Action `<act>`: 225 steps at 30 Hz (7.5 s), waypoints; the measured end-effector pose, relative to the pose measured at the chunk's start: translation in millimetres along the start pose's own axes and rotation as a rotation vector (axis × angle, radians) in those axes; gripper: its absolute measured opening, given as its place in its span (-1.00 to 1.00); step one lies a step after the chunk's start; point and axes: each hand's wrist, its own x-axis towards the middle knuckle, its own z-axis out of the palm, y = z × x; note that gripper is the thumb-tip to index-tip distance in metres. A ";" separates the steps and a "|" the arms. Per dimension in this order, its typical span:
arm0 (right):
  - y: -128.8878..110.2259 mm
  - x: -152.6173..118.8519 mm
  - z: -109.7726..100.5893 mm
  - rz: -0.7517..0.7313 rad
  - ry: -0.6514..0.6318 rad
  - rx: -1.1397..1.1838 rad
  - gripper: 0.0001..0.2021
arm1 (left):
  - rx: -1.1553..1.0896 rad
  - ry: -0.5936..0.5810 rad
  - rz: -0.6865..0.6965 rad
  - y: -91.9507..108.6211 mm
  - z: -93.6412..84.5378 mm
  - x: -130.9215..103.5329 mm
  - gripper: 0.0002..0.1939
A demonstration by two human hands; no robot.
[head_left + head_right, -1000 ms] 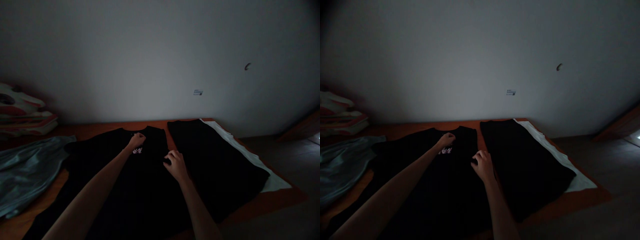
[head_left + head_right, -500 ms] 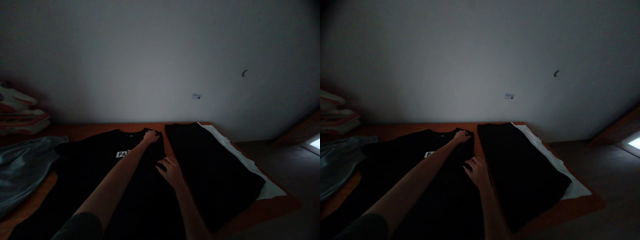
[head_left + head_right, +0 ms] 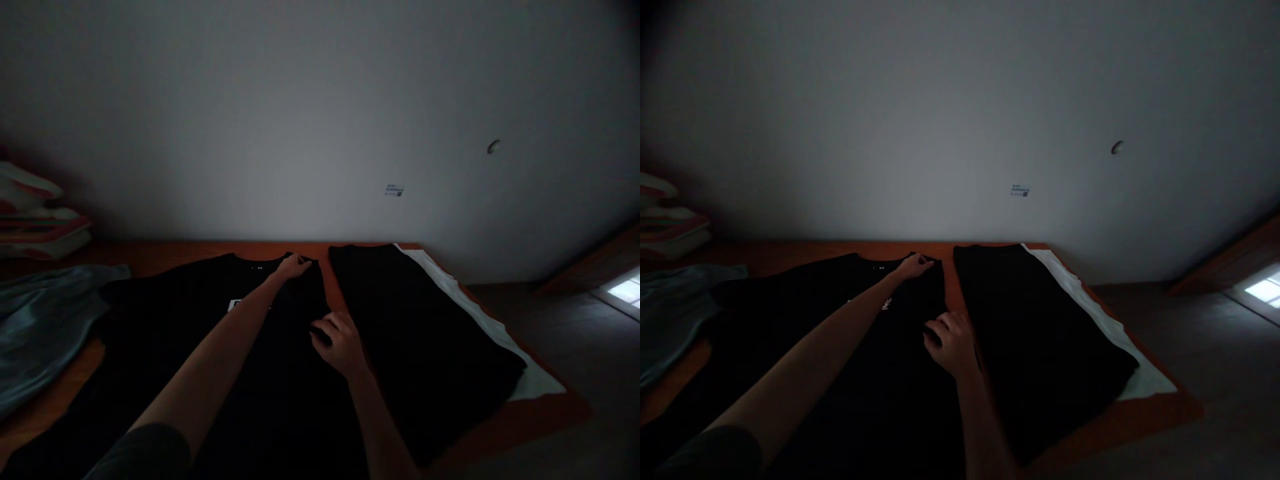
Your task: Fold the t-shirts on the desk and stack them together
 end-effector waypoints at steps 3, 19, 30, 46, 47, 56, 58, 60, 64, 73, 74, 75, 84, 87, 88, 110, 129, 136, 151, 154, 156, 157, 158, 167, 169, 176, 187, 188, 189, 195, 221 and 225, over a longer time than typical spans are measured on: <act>-3.3 0.6 -3.2 -0.009 -0.030 0.048 -0.87 | 0.009 0.003 0.024 -5.8 -13.2 -1.1 -0.75; -9.6 5.1 -9.8 0.015 -0.180 0.066 -0.84 | 0.115 0.010 -0.065 -72.1 -50.4 -111.4 -0.63; 0.8 4.4 0.0 0.288 -0.003 -0.113 -0.78 | -0.126 0.165 -0.112 -68.4 -35.6 -136.0 -0.81; 13.2 0.2 11.0 0.386 -0.008 -0.132 -0.76 | 0.046 0.081 0.648 -25.0 1.8 -178.3 -0.61; 15.3 2.9 12.3 0.407 -0.008 -0.148 -0.78 | 0.065 0.064 0.649 -24.4 6.5 -180.6 -0.55; 21.4 89.3 46.5 0.348 -0.260 -0.086 -0.60 | 0.179 0.023 0.623 -28.2 15.9 -184.2 -0.37; 19.2 106.4 63.5 0.375 -0.322 -0.086 -0.56 | 0.187 0.015 0.624 -26.4 14.3 -185.2 -0.38; 19.5 117.2 78.2 0.439 -0.389 -0.095 -0.49 | 0.184 0.014 0.630 -25.3 13.6 -186.4 -0.39; 29.4 123.5 90.4 0.557 -0.489 -0.114 -0.41 | 0.174 0.057 0.622 -25.3 16.4 -188.2 -0.37; 43.0 115.6 64.5 0.485 -0.463 -0.107 -0.49 | 0.189 0.080 0.511 -28.2 24.7 -182.5 -0.45; 41.8 110.1 60.3 0.456 -0.411 -0.108 -0.51 | 0.178 0.086 0.519 -29.3 25.8 -181.3 -0.46; 39.8 102.9 56.4 0.423 -0.351 -0.101 -0.53 | 0.156 0.094 0.526 -30.6 26.9 -179.8 -0.46; -7.8 32.1 45.5 0.257 -0.310 -0.076 -0.49 | -0.467 0.348 0.427 -48.2 29.2 -158.3 -0.55; -18.9 31.8 41.4 0.284 -0.433 -0.198 -0.45 | -0.525 0.386 0.395 -51.0 28.6 -155.3 -0.58; -21.0 33.1 39.9 0.301 -0.459 -0.222 -0.45 | -0.514 0.388 0.392 -50.8 28.1 -155.3 -0.57; 1.5 32.9 36.7 0.331 -0.591 -0.315 -0.40 | 0.124 0.381 0.302 -128.1 -56.9 -212.0 -0.64; 5.4 29.2 42.7 0.328 -0.604 -0.378 -0.40 | -0.411 0.509 -0.517 -270.2 -157.1 -242.0 -0.65; 6.0 28.5 43.2 0.325 -0.584 -0.386 -0.40 | -0.912 0.722 -0.534 -266.4 -168.6 -240.6 -0.78; 4.4 29.3 42.6 0.328 -0.559 -0.370 -0.40 | -0.811 0.755 -0.356 -216.4 -157.0 -231.2 -0.45; 4.6 28.8 42.8 0.328 -0.548 -0.360 -0.41 | -0.438 0.437 0.172 -182.8 -143.4 -247.4 -0.29; 4.7 28.1 43.2 0.330 -0.551 -0.355 -0.40 | -0.142 0.265 0.438 -168.7 -130.5 -259.5 -0.24; 4.7 27.7 43.4 0.331 -0.553 -0.354 -0.40 | -0.043 0.238 0.489 -165.9 -124.0 -264.6 -0.25; 5.0 27.4 43.6 0.331 -0.553 -0.351 -0.40 | 0.021 0.235 0.504 -166.0 -118.3 -268.7 -0.27; -5.8 64.5 42.3 0.417 -0.460 -0.290 -0.58 | 0.177 0.250 0.336 -192.7 -103.9 -269.3 -0.28; -23.8 84.5 52.3 0.403 -0.362 -0.196 -0.64 | 0.180 0.293 0.289 -193.3 -102.2 -266.9 -0.43; -91.2 149.2 134.6 0.594 -0.450 0.096 -0.64 | 0.051 0.450 0.257 -202.9 -101.2 -263.8 -0.68; -92.8 182.6 158.9 0.665 -0.379 0.138 -0.71 | 0.035 0.443 0.333 -200.3 -110.5 -270.8 -0.71; -90.5 180.3 157.8 0.667 -0.360 0.144 -0.70 | 0.036 0.422 0.342 -199.4 -111.3 -271.1 -0.71; -88.6 176.6 157.0 0.667 -0.345 0.151 -0.69 | 0.040 0.388 0.360 -198.5 -112.2 -271.4 -0.72; -83.6 147.3 160.3 0.622 -0.299 0.216 -0.78 | 0.025 0.297 0.348 -194.9 -113.8 -273.1 -0.75; -158.5 70.6 113.3 -0.105 -0.399 0.165 -0.56 | 0.269 0.230 0.201 -209.8 -96.9 -250.3 -0.57; -158.7 71.4 110.9 -0.097 -0.426 0.179 -0.51 | 0.306 0.206 0.190 -200.8 -102.9 -208.4 -0.53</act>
